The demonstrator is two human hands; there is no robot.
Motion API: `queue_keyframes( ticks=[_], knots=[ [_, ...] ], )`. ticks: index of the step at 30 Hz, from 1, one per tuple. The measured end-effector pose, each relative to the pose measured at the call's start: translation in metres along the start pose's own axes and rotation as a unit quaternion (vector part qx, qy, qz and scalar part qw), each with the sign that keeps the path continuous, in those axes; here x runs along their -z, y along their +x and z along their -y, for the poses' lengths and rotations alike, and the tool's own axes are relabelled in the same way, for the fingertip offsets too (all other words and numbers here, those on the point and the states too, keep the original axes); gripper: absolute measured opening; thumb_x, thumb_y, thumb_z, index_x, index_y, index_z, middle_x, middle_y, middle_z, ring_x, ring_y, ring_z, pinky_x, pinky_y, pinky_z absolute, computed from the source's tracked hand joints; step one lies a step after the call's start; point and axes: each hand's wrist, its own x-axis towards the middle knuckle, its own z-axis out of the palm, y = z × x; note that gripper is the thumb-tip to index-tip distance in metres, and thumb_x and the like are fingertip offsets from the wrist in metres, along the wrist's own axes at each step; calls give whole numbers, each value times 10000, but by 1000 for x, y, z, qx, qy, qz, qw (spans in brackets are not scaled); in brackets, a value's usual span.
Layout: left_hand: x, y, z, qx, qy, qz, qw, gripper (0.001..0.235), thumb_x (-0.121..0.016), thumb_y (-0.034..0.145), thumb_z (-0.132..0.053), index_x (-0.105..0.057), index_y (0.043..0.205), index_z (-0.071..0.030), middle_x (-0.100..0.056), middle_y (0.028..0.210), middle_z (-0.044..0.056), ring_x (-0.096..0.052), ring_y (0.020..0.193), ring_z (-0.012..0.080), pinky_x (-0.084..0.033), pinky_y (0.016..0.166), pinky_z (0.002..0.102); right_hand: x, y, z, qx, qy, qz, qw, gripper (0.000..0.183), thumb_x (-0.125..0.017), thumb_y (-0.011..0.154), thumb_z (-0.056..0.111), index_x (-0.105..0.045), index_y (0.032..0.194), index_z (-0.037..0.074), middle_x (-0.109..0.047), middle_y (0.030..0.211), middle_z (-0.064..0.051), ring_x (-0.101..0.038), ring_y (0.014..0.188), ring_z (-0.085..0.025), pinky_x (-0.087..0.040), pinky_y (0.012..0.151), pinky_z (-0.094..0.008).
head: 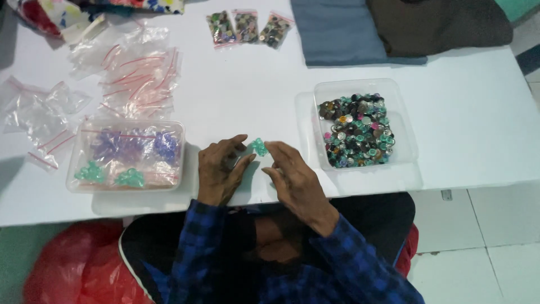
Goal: The person sorts small green beads from a mixed container and places them into small zip-lock bags. They repeatedly pick beads, open bags, insert the beads, and seal the bags on a white table.
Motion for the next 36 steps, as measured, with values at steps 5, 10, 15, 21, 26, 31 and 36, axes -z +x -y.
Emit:
queue_keyframes(
  ticks=[5,10,15,21,26,31,36],
  knots=[
    [-12,13,-46,-26,-58,-34,997,271,-759,930,-206,-732,1200,-193,-767,1079,-18,-711,967,232,-494,881,368,96,10,-12,51,-110,-11,993,347,-701,883,-60,-737,1198,81,-709,1122,-109,-754,927,-303,-640,725,-357],
    [-47,36,-90,-129,-74,-22,989,256,-735,957,-178,-719,1212,-165,-722,1255,37,-681,1172,262,-485,994,388,160,73,-52,-30,-301,217,928,277,-587,906,-43,-774,1060,92,-734,1148,-118,-713,980,-392,-583,813,-508],
    [-88,43,-90,-178,10,18,984,228,-716,963,-180,-685,1188,-157,-679,1312,45,-673,1166,266,-467,1027,428,140,102,-84,-127,-286,433,845,220,-604,871,33,-792,931,129,-792,939,-166,-735,951,-446,-579,810,-541],
    [-85,47,-91,-156,-10,30,987,129,-675,1000,-248,-699,1122,-214,-702,1295,-12,-732,1044,252,-471,1030,435,152,114,-88,-110,-278,417,858,303,-635,925,51,-774,1190,102,-716,1227,-173,-724,1011,-392,-605,772,-497],
    [-83,49,-94,-148,-7,30,989,110,-660,998,-179,-713,1092,-200,-727,1256,0,-741,1000,269,-470,1020,440,139,105,-97,-89,-256,399,876,146,-671,905,109,-800,972,99,-762,940,-150,-743,839,-377,-595,686,-478],
    [-81,49,-97,-145,-8,26,989,106,-656,994,-186,-711,1078,-217,-734,1229,-17,-745,964,269,-468,1003,429,126,94,-95,-112,-250,408,871,167,-670,916,67,-782,1040,63,-751,965,-171,-738,883,-363,-622,742,-448],
    [-75,60,-104,-153,20,44,987,113,-620,1013,-250,-722,1005,-202,-766,1082,16,-731,897,301,-462,941,479,121,84,-111,-13,-334,376,864,144,-692,842,99,-808,897,165,-736,874,-117,-720,835,-375,-599,669,-525]
  ],
)
